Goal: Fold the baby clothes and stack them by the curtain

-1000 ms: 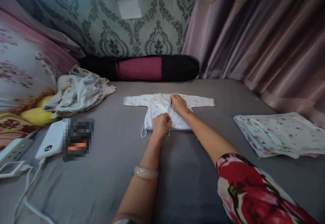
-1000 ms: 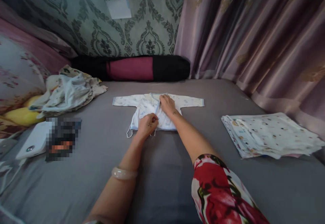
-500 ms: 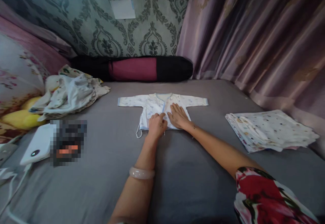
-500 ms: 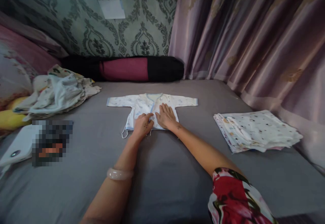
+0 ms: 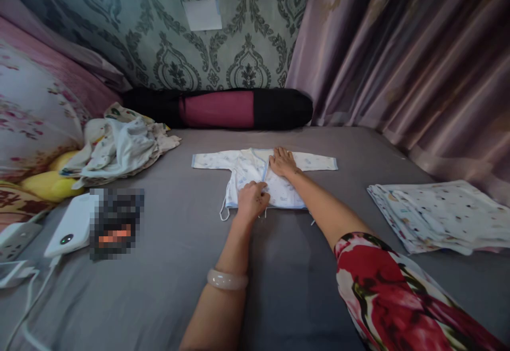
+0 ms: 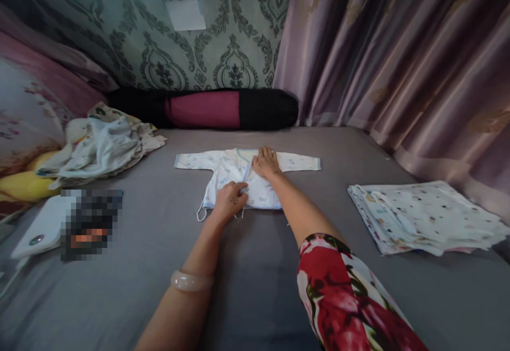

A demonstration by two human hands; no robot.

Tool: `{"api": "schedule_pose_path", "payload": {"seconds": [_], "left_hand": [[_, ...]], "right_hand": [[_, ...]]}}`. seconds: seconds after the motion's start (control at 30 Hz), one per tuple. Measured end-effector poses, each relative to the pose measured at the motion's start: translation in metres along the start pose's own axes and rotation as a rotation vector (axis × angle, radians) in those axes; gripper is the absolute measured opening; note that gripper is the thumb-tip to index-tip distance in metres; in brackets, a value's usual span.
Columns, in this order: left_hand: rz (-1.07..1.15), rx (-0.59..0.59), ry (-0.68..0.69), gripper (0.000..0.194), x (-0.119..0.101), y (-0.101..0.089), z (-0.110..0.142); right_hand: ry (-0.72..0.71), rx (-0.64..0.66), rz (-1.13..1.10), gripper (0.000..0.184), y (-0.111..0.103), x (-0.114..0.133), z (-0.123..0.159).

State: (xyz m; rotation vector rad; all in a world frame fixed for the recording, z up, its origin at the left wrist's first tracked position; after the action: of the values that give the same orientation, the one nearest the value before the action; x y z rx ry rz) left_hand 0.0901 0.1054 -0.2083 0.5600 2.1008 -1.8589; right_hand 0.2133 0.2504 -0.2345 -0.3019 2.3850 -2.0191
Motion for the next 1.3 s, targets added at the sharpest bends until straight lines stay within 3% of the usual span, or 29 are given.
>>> {"api": "schedule_pose_path", "payload": {"seconds": [0.27,0.73,1.13,1.3], "left_hand": [[0.041,0.001,0.006,0.044,0.007,0.005,-0.003],[0.036,-0.086,0.079,0.042,0.011,0.006,0.005],[0.105,-0.148,0.107,0.034,0.009,0.0,0.013],[0.184,-0.248,-0.025,0.033,0.022,-0.022,0.013]], "right_hand": [[-0.054,0.033,-0.053,0.062,0.001,-0.001,0.011],[-0.233,0.122,-0.07,0.065,-0.023,0.005,0.129],[-0.364,0.106,-0.055,0.058,-0.04,0.026,0.194],[-0.428,0.131,-0.112,0.055,-0.06,0.044,0.208]]}}
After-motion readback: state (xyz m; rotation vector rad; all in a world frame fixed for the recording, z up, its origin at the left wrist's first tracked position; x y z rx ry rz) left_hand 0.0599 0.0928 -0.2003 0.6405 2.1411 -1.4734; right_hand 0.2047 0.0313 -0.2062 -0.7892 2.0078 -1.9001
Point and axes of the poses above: each hand's wrist, its own z-axis away from the middle knuckle, its own y-axis out of the palm, x = y × z, the point moved 7 cm from there along -z, towards the middle knuckle, and after that the axes turned 8 degrees about -x, right-handed, at the moved point
